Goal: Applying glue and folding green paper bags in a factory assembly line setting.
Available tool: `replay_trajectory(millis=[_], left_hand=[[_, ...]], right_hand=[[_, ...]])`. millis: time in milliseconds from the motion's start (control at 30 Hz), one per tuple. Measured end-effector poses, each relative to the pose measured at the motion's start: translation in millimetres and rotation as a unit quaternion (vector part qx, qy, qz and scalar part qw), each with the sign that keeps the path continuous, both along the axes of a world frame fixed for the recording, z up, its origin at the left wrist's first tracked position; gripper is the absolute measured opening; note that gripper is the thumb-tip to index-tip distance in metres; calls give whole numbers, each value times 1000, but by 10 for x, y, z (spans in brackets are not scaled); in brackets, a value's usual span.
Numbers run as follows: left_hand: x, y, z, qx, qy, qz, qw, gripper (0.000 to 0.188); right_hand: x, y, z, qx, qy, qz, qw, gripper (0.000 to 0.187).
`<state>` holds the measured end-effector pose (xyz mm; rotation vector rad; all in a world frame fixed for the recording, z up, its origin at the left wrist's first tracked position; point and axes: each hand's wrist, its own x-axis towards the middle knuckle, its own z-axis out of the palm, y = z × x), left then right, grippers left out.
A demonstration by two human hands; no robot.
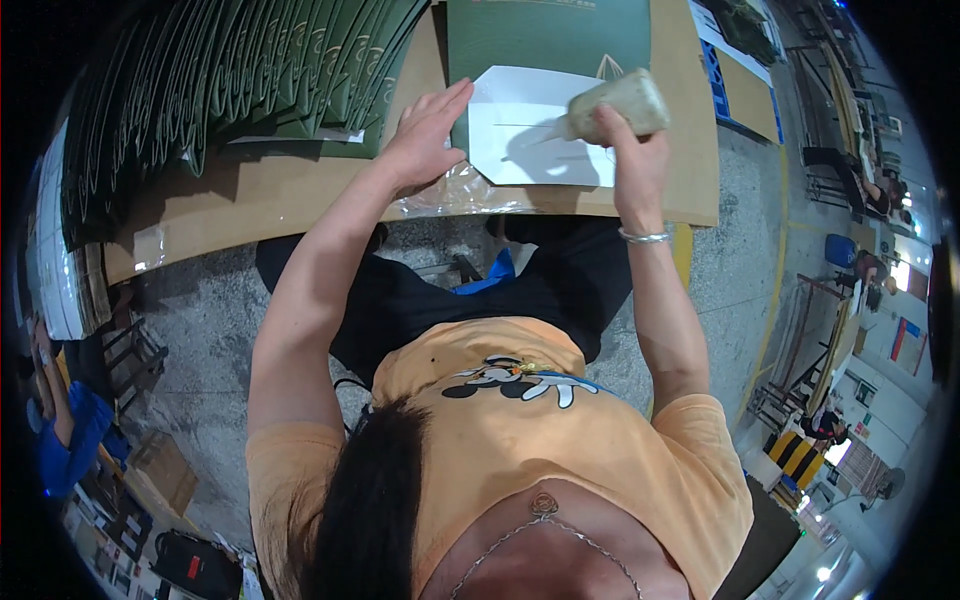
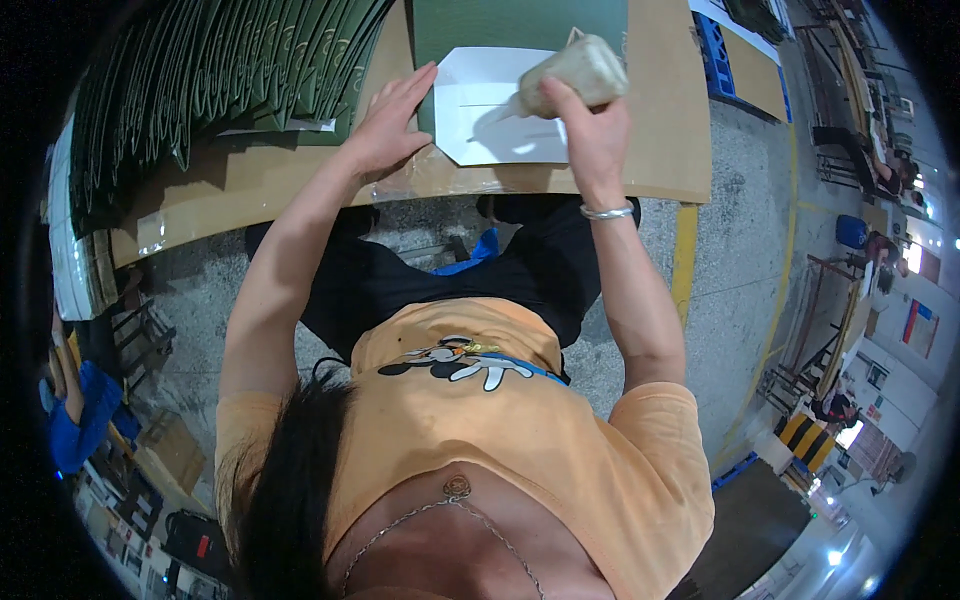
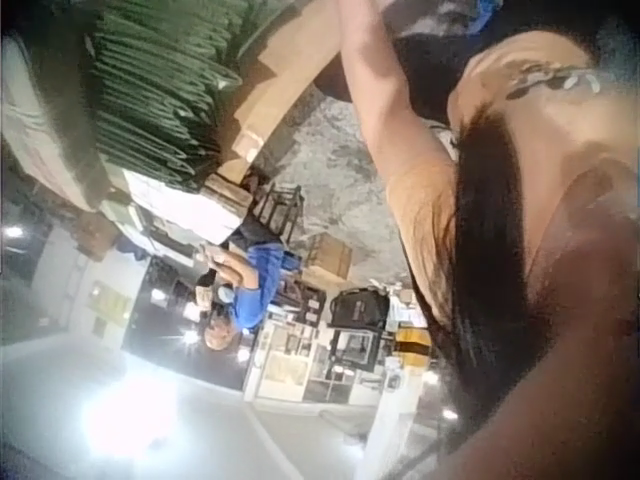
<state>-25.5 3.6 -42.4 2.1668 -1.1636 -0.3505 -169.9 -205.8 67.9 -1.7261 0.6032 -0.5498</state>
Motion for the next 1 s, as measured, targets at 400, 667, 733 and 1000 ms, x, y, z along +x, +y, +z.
replay_trajectory(millis=[400,667,733,1000], left_hand=[[-33,33,-16,6,-3,5,1000,92],[-47,26,-25,-9,-15,14,1000,91],[-42,22,-26,-9,-13,13,1000,91],[-41,25,-82,-12,-32,13,999,89]], right_hand=[[303,512,-330,-75,21,78,994,65],[307,501,-385,-112,34,84,990,70],[290,475,-388,-113,33,84,990,70],[150,401,-350,-128,59,88,986,72]])
